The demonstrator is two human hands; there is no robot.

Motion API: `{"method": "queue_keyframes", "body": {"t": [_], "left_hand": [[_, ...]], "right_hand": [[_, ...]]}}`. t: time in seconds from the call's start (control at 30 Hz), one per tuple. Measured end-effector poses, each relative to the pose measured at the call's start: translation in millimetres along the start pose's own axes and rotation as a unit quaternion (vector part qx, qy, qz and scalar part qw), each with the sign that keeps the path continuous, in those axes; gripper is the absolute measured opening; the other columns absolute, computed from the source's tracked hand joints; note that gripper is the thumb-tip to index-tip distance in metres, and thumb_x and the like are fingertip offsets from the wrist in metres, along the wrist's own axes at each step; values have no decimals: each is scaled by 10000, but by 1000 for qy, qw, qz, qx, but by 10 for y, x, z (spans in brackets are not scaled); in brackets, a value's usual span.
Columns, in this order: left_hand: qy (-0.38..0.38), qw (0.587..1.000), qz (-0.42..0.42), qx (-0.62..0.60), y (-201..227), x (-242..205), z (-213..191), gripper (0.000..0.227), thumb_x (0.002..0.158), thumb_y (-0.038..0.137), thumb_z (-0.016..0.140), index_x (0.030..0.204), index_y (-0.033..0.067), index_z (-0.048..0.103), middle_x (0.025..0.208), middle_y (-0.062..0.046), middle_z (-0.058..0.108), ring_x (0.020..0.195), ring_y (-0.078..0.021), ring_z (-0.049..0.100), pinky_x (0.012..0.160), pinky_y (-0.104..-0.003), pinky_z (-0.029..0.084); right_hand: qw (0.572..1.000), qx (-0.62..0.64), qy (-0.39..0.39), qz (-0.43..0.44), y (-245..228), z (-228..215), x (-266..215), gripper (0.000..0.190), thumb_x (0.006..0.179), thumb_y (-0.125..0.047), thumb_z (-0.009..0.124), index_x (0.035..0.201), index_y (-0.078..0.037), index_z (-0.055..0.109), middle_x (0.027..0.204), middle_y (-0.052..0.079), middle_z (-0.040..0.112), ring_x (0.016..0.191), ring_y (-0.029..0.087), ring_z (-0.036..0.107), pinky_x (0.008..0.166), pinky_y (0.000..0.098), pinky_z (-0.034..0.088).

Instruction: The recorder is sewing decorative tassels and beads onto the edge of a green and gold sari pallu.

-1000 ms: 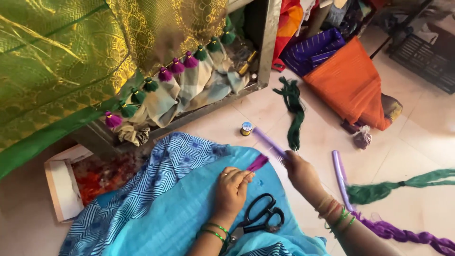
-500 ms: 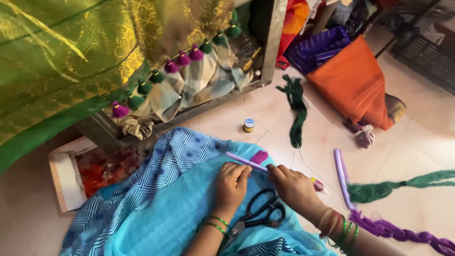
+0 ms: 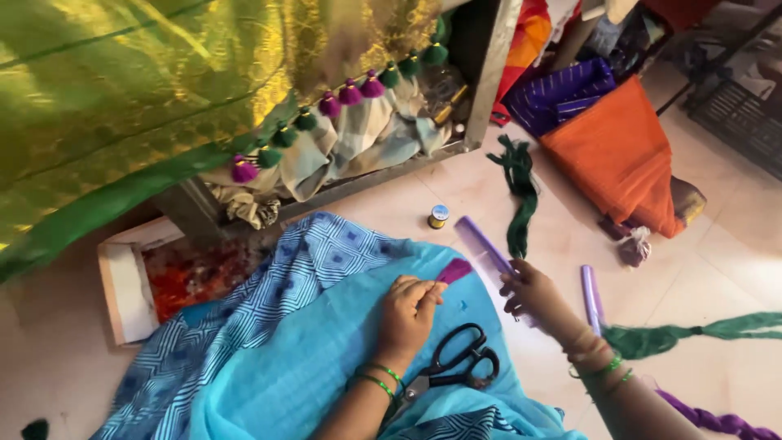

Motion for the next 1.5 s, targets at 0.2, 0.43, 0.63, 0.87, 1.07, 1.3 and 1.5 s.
{"method": "queue_keyframes", "body": {"t": [0.2,0.43,0.63,0.87,1.07,1.3,1.5], "left_hand": [[114,966,-187,-134,17,417,-619,175,958,196,680,963,57,785,789,-45,772,734,-144,729,708,-312,564],[156,937,-65,306,754,610,-1768,62,830,228,792,849,170,807,1117,-43,680,1098,-318,570,941,-500,416],[72,958,-66,269,753,142,-1652,12,740,196,789,743,186,784,1228,-18,676,1287,-361,488,948,-569,359],[57,965,-30,254,985,141,-1940,67,826,135,727,861,80,742,1154,-3,720,1277,-301,558,967,-499,412],[87,988,-8,126,944,223,-1981,299,908,147,696,1159,-9,649,1178,-110,686,1189,-340,605,974,-443,449],[8,995,-81,53,639,204,-1772,152,993,161,623,895,58,676,809,-88,680,827,-312,621,793,-445,470],[7,980,-61,192,253,296,-1951,150,974,165,634,855,74,636,826,-70,707,871,-304,662,835,-475,481]], "right_hand": [[931,231,-105,261,-145,-68,-117,484,956,-262,593,1398,-77,520,890,90,708,626,192,661,491,321,492],[969,46,-240,-22,-1028,-64,-152,372,943,-248,674,1272,-76,693,896,92,727,729,157,655,642,318,549],[920,1,-254,-298,-2579,295,-363,268,865,-171,765,1123,-102,799,867,40,744,787,137,689,710,300,563],[902,211,-250,-281,-3225,688,-295,166,866,-77,774,1023,-32,806,897,66,743,813,168,690,722,304,566],[882,165,-194,-396,-3661,566,-314,100,850,-68,774,938,-21,771,971,60,699,846,158,720,711,267,591],[883,363,-241,-174,-3460,393,44,109,988,-80,566,1037,9,606,1005,130,763,804,210,721,650,314,600],[866,446,-117,-193,-3386,-20,284,76,1069,-109,449,1066,-39,478,927,118,668,847,238,761,614,340,617]]}}
Point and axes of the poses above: each hand's wrist, its own x-axis towards the middle knuckle, its own z-axis out of the palm, y = z × x, the point moved 5 cm from there along x, towards the middle knuckle
